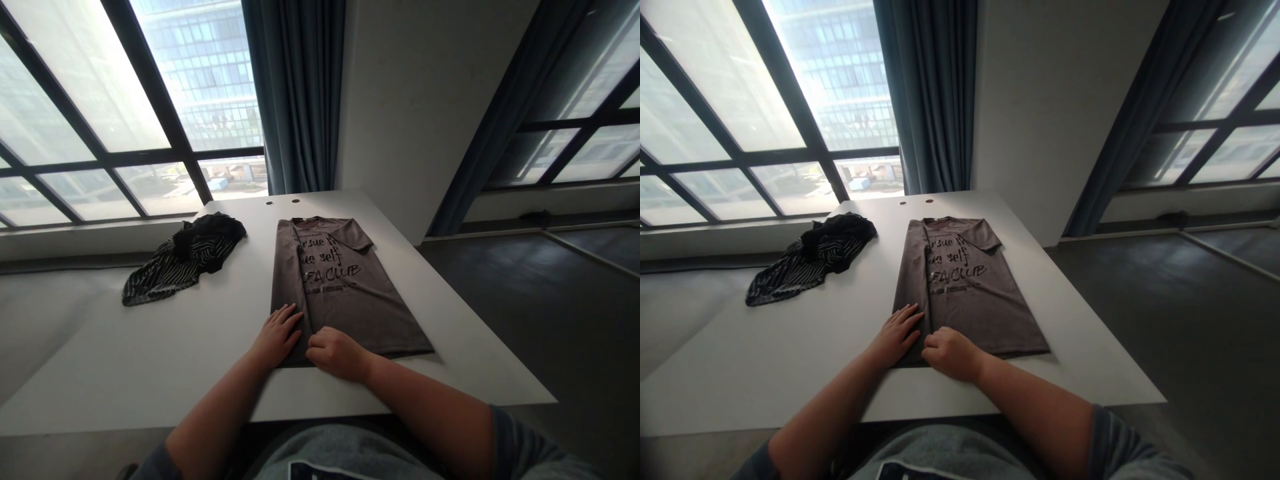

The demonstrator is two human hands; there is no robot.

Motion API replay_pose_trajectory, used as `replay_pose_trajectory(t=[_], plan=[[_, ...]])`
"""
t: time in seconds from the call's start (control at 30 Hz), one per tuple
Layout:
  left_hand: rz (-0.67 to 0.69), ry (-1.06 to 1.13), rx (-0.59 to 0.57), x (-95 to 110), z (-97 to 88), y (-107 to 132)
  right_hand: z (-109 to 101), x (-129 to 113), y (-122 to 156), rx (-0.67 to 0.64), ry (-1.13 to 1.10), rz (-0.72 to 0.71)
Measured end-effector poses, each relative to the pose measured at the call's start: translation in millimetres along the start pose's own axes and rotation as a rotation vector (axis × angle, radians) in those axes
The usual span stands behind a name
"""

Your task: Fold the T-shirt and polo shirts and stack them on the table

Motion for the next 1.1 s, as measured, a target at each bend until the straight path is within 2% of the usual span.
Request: replay_pose_trajectory(t=[0.17,0.3,0.4,0.5,0.57,0.63,0.73,0.8,0.87,0.93,1.1], plan=[[-0.016,0.046,0.000,0.6,-9.1,-4.3,-2.8,-8.1,-5.9,0.022,0.005,-0.023],[-0.026,0.037,-0.020,10.9,-16.2,-3.8,-0.7,-6.5,-6.8,-0.039,-0.027,-0.018],[-0.040,0.031,-0.039,20.0,-23.1,-1.0,-5.7,2.2,-3.2,-0.027,-0.146,0.014],[-0.006,0.032,-0.076,26.5,-32.1,-1.6,-18.7,23.1,3.5,0.045,-0.283,0.128],[0.058,0.041,-0.120,29.8,-38.6,-7.3,-28.6,45.4,8.9,0.087,-0.335,0.216],[0.107,0.053,-0.165,31.4,-44.8,-17.9,-38.0,77.8,13.6,0.126,-0.364,0.331],[0.188,0.054,-0.233,36.3,-50.0,-37.7,-46.0,143.8,15.7,0.130,-0.363,0.577],[0.309,0.058,-0.285,44.8,-48.8,-46.3,-46.0,190.4,10.2,0.072,-0.305,0.754],[0.419,0.076,-0.318,51.8,-45.6,-48.9,-41.9,231.5,-4.1,-0.007,-0.249,0.887],[0.461,0.110,-0.316,53.0,-42.7,-48.1,-33.3,265.8,-26.6,-0.067,-0.220,0.974],[0.513,0.188,-0.332,48.4,-37.3,-41.2,4.7,333.1,-99.2,-0.075,-0.234,1.076]])
Point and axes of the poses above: each hand's wrist, its own y-axis away from the middle knuckle, its own z-axis out of the palm, x = y × z, the point moved 6 cm from there along -y, towards the middle knuckle, and after that the axes turned 1 degree about -z, right-handed, at the moved point
